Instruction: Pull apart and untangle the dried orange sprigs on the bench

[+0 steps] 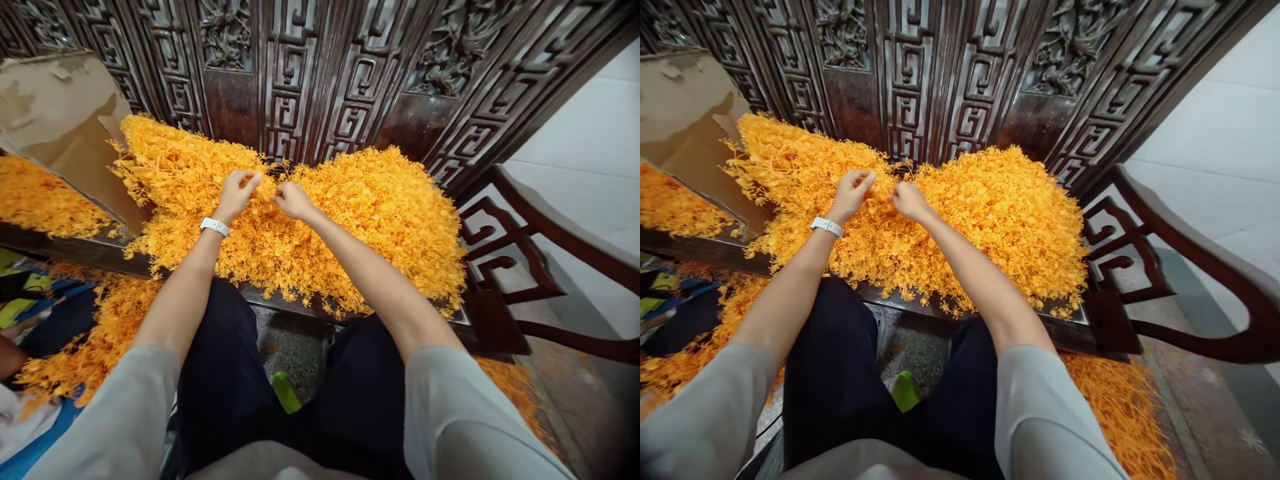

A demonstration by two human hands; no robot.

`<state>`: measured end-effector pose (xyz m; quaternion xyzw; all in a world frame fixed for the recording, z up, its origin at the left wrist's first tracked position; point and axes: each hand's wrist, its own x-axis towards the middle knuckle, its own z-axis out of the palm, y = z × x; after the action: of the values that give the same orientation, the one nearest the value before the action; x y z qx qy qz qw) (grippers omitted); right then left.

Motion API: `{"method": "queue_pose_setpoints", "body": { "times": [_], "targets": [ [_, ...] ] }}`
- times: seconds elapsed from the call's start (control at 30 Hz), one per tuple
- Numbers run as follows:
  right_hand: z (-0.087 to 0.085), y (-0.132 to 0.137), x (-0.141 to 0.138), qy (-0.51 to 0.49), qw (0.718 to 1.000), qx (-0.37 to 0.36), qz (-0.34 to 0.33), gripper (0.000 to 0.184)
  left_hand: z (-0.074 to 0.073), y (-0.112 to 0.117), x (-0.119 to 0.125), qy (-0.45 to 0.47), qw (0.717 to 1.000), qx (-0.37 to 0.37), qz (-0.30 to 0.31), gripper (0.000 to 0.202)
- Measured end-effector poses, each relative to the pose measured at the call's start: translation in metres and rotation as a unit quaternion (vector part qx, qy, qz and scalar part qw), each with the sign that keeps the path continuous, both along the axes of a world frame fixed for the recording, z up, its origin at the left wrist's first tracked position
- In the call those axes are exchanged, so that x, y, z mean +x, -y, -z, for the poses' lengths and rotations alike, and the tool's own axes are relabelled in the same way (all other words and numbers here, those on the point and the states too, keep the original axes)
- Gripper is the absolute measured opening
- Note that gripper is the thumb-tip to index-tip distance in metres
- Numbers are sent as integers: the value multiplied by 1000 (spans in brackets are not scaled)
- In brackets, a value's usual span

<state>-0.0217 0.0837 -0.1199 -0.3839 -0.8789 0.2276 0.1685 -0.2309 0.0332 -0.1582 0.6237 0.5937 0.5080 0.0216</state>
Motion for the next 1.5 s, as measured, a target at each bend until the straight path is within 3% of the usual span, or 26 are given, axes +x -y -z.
{"method": "queue_pose_setpoints", "body": {
  "times": [0.13,0.23,0.37,0.43,0.63,0.83,0.97,1.03,1.27,1.5],
  "targets": [
    [1,0,7,-42,999,-18,1,30,-2,9,0,-68,997,-20,16,97],
    [-7,3,15,-156,981,-119,0,34,-1,8,-1,-94,995,-29,1,111],
    [-22,8,22,-340,878,-337,-20,31,0,7,-2,-84,996,-22,-19,124],
    [-29,10,26,-388,840,-379,-27,31,0,7,-3,-80,996,-17,-19,126],
    [-41,11,45,-445,779,-442,-4,29,0,7,-10,-54,996,30,-68,130],
    [-44,6,63,-475,766,-433,-14,26,5,9,-26,-39,995,24,-89,140],
    [-49,4,62,-507,742,-438,-36,29,7,12,-30,-54,995,9,-84,134],
    [-56,5,57,-524,742,-417,-41,33,6,14,-28,-44,994,11,-97,129],
    [-99,8,49,-527,787,-321,-18,51,1,19,-15,-23,993,29,-114,130],
    [-116,-7,68,-583,755,-300,-15,54,2,22,-15,-62,996,-22,-59,125]
  ]
}}
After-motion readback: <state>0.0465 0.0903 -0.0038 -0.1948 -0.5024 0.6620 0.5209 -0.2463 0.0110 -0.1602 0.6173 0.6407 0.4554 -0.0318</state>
